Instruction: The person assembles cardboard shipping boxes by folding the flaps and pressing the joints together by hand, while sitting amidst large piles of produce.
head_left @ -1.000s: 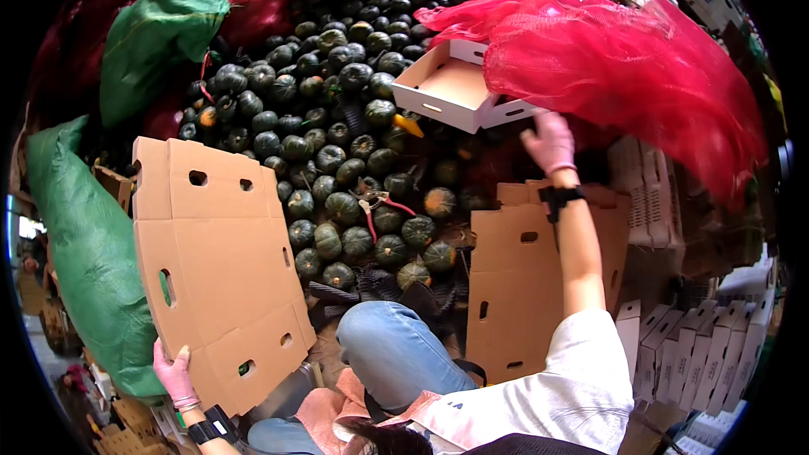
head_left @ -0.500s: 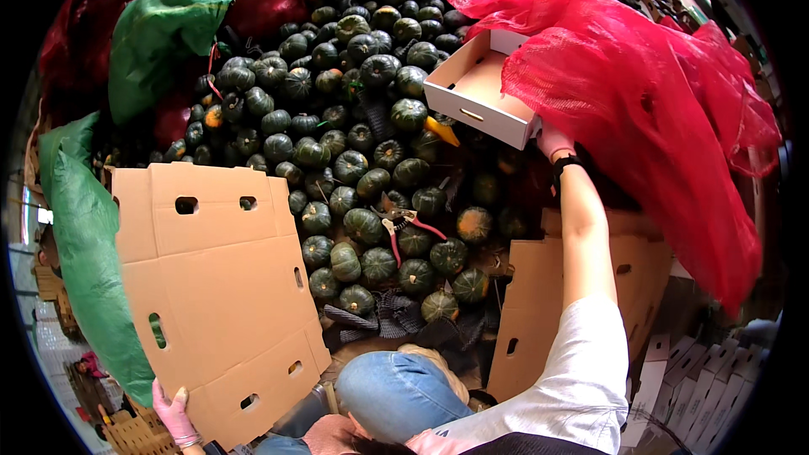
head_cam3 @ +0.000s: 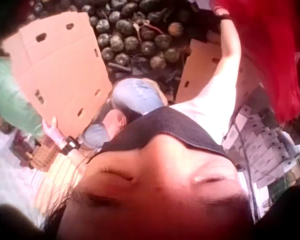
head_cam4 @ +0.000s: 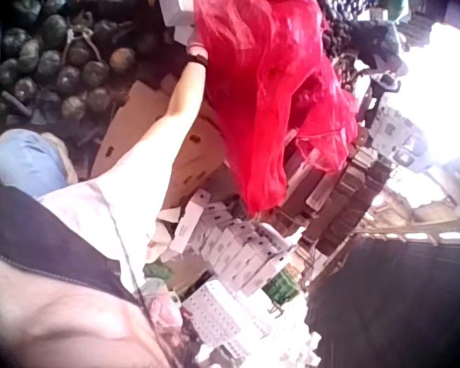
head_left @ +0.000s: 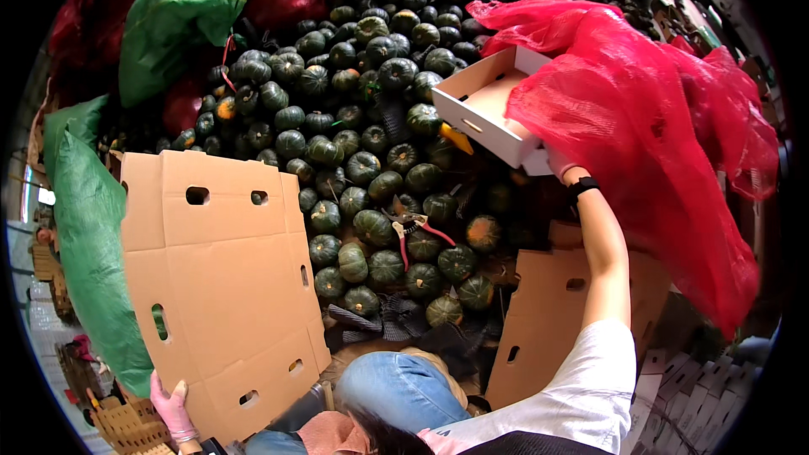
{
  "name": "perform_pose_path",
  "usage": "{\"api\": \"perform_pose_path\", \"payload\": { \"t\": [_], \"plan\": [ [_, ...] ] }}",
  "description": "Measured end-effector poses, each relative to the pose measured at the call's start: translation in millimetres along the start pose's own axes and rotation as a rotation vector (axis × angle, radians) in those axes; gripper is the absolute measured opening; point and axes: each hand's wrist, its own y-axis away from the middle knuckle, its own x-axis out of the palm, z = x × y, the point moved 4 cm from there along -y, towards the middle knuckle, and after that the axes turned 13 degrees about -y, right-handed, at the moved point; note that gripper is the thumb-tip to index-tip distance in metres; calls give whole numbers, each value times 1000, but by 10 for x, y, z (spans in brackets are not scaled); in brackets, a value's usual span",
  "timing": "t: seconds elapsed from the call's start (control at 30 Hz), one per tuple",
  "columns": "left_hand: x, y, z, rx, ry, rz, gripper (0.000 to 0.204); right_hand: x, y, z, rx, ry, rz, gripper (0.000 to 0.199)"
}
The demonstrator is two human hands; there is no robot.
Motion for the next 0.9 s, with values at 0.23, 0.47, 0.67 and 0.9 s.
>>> {"api": "perform_pose_path", "payload": {
  "t": [0.23,0.47,0.67,0.9],
  "plan": [
    [17,-27,65,61,6,26,53,-1185,1943,1363,-461,-993,172,21],
    [47,-147,257,194,6,-8,49,-728,3073,2138,9,-2252,248,32],
    [37,-338,521,177,111,38,52,-1586,4634,2364,-389,-1924,543,24],
    [99,-370,390,233,67,131,54,-2446,6053,1980,-546,-1015,-655,28]
  ]
}}
